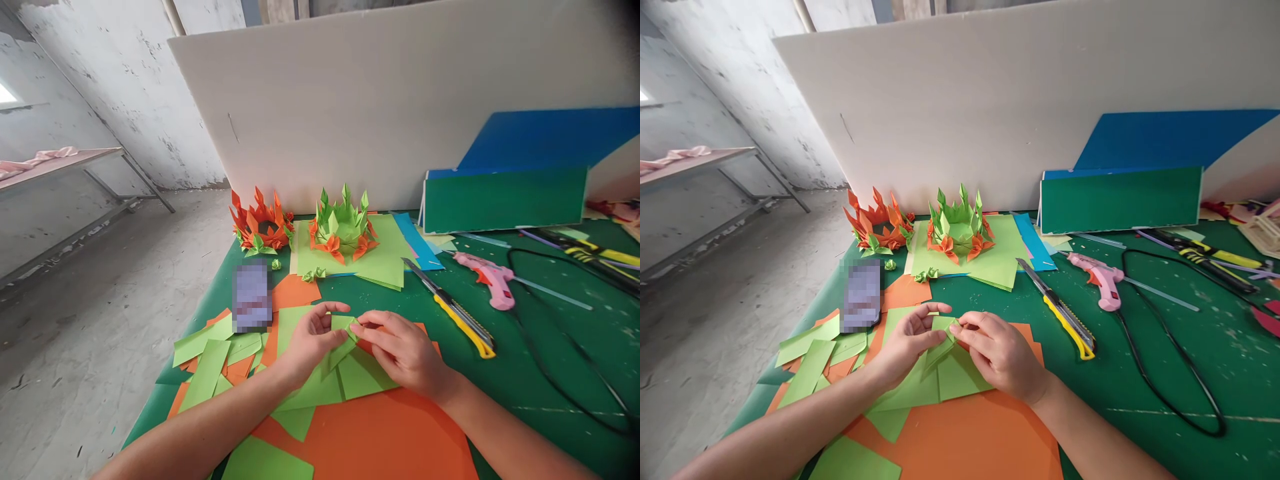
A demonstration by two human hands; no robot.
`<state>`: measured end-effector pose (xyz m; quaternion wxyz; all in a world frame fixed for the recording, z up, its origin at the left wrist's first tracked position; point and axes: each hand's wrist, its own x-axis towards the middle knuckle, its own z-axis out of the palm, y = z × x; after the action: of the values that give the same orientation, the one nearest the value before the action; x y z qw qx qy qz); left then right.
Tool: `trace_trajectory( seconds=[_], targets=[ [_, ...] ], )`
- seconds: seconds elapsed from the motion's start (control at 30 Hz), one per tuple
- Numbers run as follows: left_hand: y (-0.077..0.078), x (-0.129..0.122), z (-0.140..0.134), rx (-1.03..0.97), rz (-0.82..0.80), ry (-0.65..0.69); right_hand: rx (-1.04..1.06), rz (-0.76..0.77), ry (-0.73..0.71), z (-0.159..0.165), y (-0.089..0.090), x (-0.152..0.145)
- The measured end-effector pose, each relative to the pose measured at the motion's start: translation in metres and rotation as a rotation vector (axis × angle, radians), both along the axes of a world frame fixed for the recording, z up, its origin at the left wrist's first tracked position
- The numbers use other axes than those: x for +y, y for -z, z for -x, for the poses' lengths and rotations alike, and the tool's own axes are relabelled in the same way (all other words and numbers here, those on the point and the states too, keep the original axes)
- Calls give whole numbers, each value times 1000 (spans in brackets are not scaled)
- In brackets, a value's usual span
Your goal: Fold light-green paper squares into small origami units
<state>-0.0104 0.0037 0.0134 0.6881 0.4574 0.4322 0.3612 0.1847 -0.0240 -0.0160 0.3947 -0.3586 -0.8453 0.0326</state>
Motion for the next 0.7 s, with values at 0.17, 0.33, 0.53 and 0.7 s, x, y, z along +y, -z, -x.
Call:
trace_trajectory(
  seconds=[0.17,0.33,0.53,0.7],
  targets=[
    [1,1,0,-35,-22,-47,-8,30,-7,-1,0,0],
    [0,-2,-2,-56,-24,-72,357,297,-6,5,-4,-2],
    [0,-7,-7,4,-107,-47,543,500,68,12,-3,-1],
    [5,-10,-11,48,-207,-66,548,563,63,16,-10,-1]
  ],
)
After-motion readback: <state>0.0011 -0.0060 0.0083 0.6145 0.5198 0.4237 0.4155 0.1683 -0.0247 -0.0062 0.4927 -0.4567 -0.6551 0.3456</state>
